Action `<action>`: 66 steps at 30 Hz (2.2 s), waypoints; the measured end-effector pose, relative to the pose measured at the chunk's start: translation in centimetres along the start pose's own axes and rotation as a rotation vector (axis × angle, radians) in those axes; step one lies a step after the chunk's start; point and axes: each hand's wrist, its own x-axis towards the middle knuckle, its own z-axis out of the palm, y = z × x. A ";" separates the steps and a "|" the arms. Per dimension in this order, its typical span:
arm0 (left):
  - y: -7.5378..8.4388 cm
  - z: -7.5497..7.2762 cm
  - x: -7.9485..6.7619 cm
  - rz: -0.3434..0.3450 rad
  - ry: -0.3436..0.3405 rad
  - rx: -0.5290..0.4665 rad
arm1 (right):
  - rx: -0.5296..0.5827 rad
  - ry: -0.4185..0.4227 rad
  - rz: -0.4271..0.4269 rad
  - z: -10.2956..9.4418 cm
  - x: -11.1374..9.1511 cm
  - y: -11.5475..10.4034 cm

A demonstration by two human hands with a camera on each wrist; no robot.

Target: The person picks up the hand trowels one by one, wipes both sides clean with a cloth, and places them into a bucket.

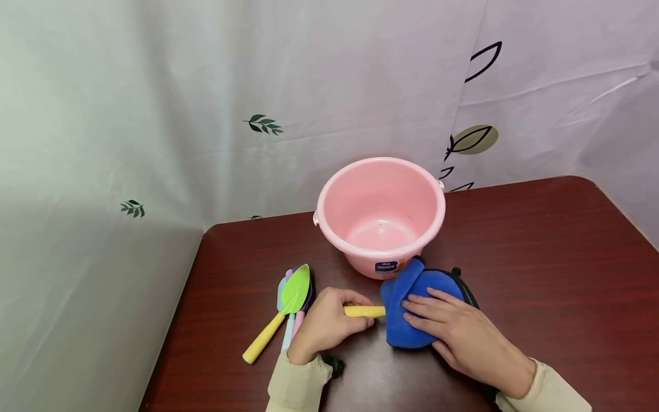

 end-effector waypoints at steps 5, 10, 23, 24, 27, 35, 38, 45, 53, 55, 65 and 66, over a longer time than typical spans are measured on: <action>-0.1 -0.2 -0.1 -0.002 0.000 -0.005 | 0.014 0.044 0.017 0.1 0.0 0.1; -0.2 -0.3 -0.2 -0.010 0.000 -0.012 | 0.007 0.087 0.035 0.2 0.0 0.1; -0.5 -0.7 -0.2 -0.009 0.000 -0.008 | -0.028 0.148 0.065 0.0 -0.4 0.8; -0.5 -0.7 -0.2 -0.011 0.001 -0.004 | -0.031 0.157 0.065 0.0 -0.4 0.9; -0.5 -0.9 -0.2 -0.018 0.004 -0.001 | -0.032 0.188 0.059 -0.1 -0.4 1.1; -0.5 -1.4 -0.4 -0.044 0.010 -0.011 | -0.062 0.202 0.098 -0.8 -0.5 1.6; -0.6 -1.6 -0.4 -0.050 0.021 0.000 | -0.077 0.213 0.118 -1.1 -0.7 1.9; -1.0 -2.1 -0.5 -0.065 0.027 0.016 | -0.102 0.313 0.154 -1.7 -1.0 2.6; -1.1 -2.3 -0.7 -0.062 -0.062 -0.046 | -0.104 0.400 0.270 -2.5 -1.1 2.5; -1.0 -2.3 -0.8 -0.054 -0.087 -0.044 | -0.101 0.417 0.300 -2.7 -1.1 2.4; -1.0 -2.3 -0.8 -0.009 -0.070 -0.033 | -0.114 0.485 0.440 -3.1 -1.3 2.3; -1.0 -2.3 -0.8 -0.006 -0.074 -0.041 | -0.116 0.496 0.442 -3.1 -1.3 2.3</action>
